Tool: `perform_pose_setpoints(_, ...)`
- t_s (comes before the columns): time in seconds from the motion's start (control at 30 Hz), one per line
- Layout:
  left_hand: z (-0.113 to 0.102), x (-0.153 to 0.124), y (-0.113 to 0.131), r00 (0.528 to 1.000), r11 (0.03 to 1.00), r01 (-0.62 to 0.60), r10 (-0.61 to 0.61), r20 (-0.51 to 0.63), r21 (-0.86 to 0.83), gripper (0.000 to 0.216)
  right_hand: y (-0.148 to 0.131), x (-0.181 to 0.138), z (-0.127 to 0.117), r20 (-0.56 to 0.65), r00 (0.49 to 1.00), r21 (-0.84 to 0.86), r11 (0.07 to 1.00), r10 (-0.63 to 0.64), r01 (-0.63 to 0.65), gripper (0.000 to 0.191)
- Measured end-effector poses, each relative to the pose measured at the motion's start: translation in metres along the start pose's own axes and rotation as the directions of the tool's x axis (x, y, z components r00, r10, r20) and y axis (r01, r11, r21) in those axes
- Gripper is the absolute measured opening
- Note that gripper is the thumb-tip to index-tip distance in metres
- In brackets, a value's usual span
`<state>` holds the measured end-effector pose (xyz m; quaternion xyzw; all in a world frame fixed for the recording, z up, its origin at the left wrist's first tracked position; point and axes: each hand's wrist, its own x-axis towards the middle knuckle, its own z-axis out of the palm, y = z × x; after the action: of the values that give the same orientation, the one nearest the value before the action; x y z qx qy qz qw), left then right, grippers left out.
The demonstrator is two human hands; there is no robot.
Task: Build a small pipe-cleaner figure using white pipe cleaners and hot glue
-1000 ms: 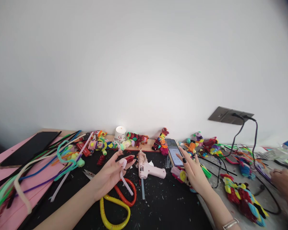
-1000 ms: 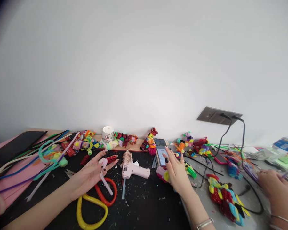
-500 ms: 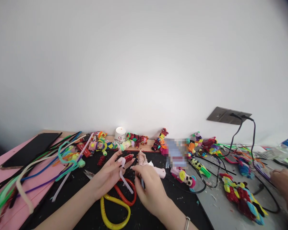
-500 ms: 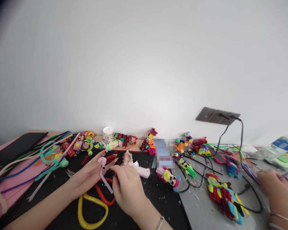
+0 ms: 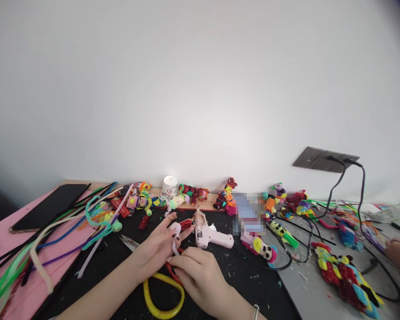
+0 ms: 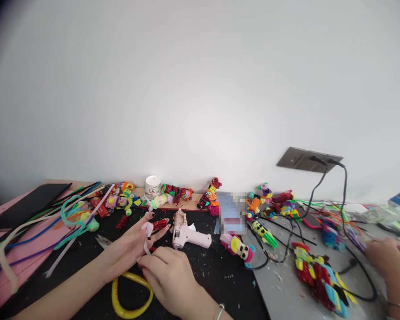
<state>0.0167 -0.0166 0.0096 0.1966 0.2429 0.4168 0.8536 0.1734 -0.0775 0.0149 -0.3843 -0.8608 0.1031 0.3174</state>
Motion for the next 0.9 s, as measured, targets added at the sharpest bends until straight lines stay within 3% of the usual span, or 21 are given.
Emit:
perform_pose_setpoints(0.33, 0.0002, 0.0000, -0.0004, 0.998, 0.999, -0.036, 0.037, 0.048, -0.025, 0.057, 0.0032, -0.0047, 0.0024, -0.060, 0.980, 0.051, 0.981, 0.190, -0.188, 0.009)
perform_pose_setpoints(0.53, 0.0014, -0.0009, 0.0001, 0.999, 0.999, -0.030, 0.030, 0.014, -0.028, 0.061, 0.0038, -0.0058, 0.0065, -0.081, 0.981, 0.043, 0.984, 0.178, -0.175, 0.014)
perform_pose_setpoints(0.9, 0.0010, 0.0011, 0.0008, 0.999, 0.998, -0.050, 0.050, 0.020, -0.027, 0.045, 0.0035, -0.0091, 0.0053, -0.130, 0.980, 0.037, 0.988, 0.151, -0.147, 0.025)
